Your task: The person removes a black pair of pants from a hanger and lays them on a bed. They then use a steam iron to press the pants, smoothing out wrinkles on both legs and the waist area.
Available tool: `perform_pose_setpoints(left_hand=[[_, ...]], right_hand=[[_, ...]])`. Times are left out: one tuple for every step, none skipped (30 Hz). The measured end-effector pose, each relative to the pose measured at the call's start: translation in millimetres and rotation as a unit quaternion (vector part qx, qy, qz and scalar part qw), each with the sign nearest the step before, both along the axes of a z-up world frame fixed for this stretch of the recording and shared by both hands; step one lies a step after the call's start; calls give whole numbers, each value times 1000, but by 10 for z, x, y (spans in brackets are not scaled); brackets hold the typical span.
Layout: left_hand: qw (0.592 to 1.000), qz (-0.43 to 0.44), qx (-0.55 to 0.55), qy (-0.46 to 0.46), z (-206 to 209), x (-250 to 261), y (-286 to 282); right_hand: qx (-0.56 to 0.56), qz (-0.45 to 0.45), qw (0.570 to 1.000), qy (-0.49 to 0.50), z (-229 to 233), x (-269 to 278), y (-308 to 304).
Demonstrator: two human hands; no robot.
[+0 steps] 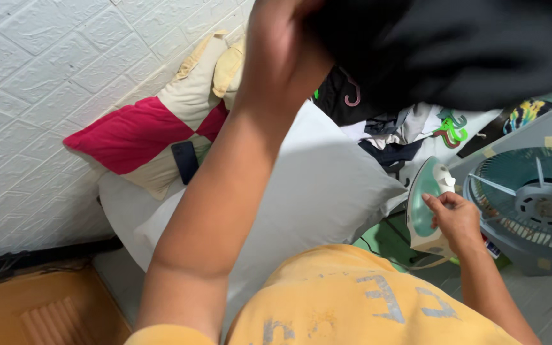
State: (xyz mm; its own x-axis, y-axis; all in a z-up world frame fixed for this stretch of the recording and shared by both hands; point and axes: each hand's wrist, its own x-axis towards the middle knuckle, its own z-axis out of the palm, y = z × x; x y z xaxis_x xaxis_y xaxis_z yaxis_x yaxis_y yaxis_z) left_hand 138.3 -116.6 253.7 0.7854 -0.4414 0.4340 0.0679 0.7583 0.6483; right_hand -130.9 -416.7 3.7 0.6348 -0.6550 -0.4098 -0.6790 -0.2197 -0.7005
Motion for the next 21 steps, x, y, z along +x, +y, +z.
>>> perform_pose_setpoints(left_hand=[[984,-95,-69,133,-123,-96,227],[991,-49,-28,122,-299,-177,443],[994,-4,13,113,-528,-266,644],[984,74,85,137,-776,-374,913],[963,149,155,159,-1047,-519,1115],[972,84,42,215,-1340,-779,1305],[965,79,22,251,-1610,-949,1522],[958,71,34,277,-1873,-1101,1785],[949,65,46,304,-2146,-1248,2046],[940,69,52,331,-2430,-1406,2283],[929,75,58,358,-2713,-1567,2505],[902,100,104,406,-2998,-1725,2685],[871,124,149,452,-3277,-1879,2824],[835,141,188,497,-3536,-2056,2919],[796,155,227,539,-3757,-2202,2982],[753,169,264,579,-3930,-2292,3032],[759,171,244,579,-4059,-2349,3041],[764,172,224,580,-4138,-2395,3008],[769,175,204,580,-4161,-2428,2962],[763,196,219,576,-4147,-2412,2872],[756,217,235,571,-4099,-2348,2748]], right_hand=[[3,0,1000,2,-2,33,4],[6,4,1000,-11,-6,79,24],[8,8,1000,-21,-3,110,55],[9,11,999,-32,1,140,90],[9,12,1000,-21,2,172,113],[8,13,1000,-9,-11,204,147],[8,13,1000,3,-16,220,166],[20,14,1000,-17,-34,243,188],[34,16,999,-37,-76,271,233],[47,18,997,-57,-109,281,262],[43,20,998,-50,-141,286,288],[40,23,998,-43,-177,290,317],[35,26,998,-36,-210,300,329],[27,38,999,-26,-239,301,328],[18,50,998,-16,-261,313,312],[9,62,998,-7,-282,328,287],[19,63,998,-10,-302,366,249],[28,64,997,-13,-328,428,220],[38,66,997,-16,-352,492,203],[18,85,996,5,-356,562,168],[-3,104,994,26,-350,653,125]])
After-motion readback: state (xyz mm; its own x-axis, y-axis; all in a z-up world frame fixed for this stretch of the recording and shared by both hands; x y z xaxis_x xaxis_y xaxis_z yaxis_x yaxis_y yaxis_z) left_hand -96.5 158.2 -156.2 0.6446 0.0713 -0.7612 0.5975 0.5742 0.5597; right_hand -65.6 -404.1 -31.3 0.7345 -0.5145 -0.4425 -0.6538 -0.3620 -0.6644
